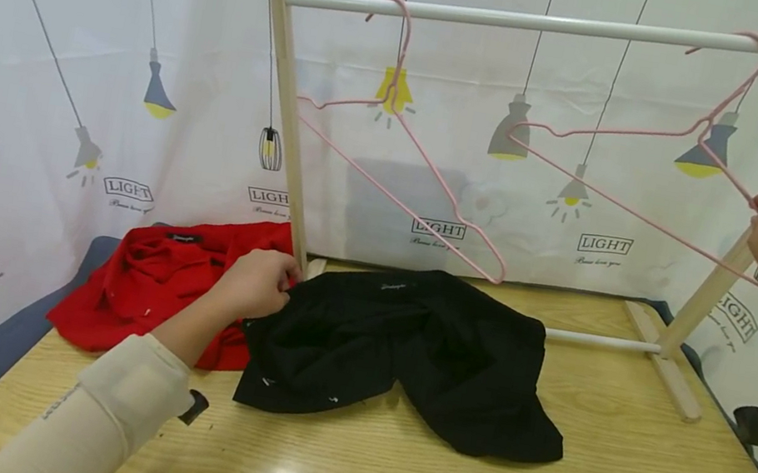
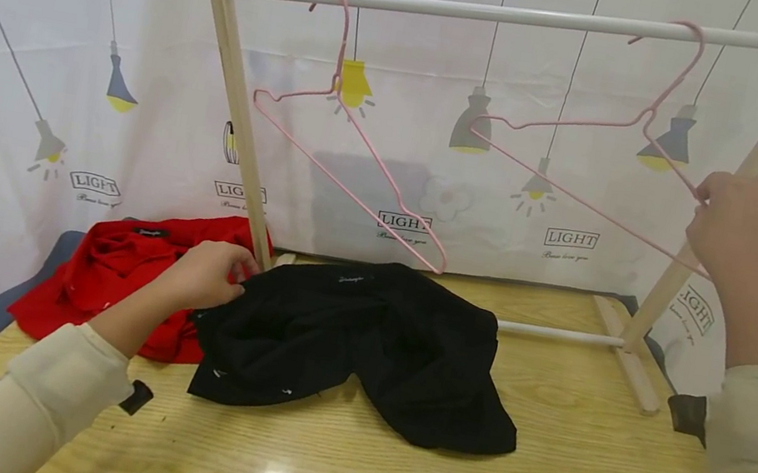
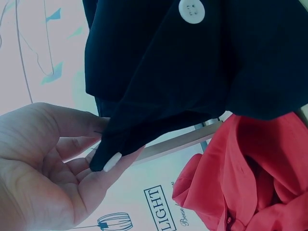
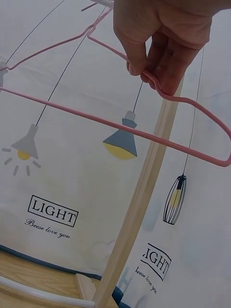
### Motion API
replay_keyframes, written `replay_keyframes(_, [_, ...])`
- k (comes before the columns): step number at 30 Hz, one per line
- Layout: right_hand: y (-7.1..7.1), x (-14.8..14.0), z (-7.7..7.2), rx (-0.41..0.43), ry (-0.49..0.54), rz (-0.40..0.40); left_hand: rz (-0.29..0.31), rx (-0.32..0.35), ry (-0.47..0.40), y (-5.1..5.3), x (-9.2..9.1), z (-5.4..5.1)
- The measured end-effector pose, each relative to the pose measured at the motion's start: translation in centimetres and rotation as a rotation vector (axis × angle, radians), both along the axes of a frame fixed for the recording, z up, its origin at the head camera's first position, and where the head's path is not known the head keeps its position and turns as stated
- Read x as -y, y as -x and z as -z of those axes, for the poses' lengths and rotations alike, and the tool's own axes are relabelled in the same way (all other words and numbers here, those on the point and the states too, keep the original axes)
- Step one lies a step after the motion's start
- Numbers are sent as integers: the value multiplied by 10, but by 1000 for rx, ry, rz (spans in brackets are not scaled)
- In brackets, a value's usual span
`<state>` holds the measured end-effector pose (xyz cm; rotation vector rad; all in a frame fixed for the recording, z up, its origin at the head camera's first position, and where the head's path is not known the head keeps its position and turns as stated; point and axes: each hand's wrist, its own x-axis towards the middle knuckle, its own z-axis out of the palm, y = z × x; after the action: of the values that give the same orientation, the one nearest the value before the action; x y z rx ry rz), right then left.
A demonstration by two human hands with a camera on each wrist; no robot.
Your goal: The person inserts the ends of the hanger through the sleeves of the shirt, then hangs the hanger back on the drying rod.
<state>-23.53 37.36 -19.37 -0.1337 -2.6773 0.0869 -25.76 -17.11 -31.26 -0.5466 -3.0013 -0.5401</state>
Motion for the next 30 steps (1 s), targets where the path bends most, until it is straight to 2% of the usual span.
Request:
replay_keyframes(4, [-1,2,-2,-27,9,-16,1,-3,-1,1,0,0])
replay_keyframes(10, [-2,2,-3,-132,68,-52,3,-7,2,1,0,1])
replay_keyframes(16, [-5,0,1,-126,124,-65,2,-2,2,1,1,2])
replay_keyframes(21, [-12,-2,9,-171,103,-129,-1,-9,-3,2,1,2])
replay_keyframes(25, [-18,0,18,-160,72,-148,-8,-17,-10,2,0,2])
replay_keyframes(30, [-24,5,28,-70,70,-117,-16,-14,-18,1,-1,2])
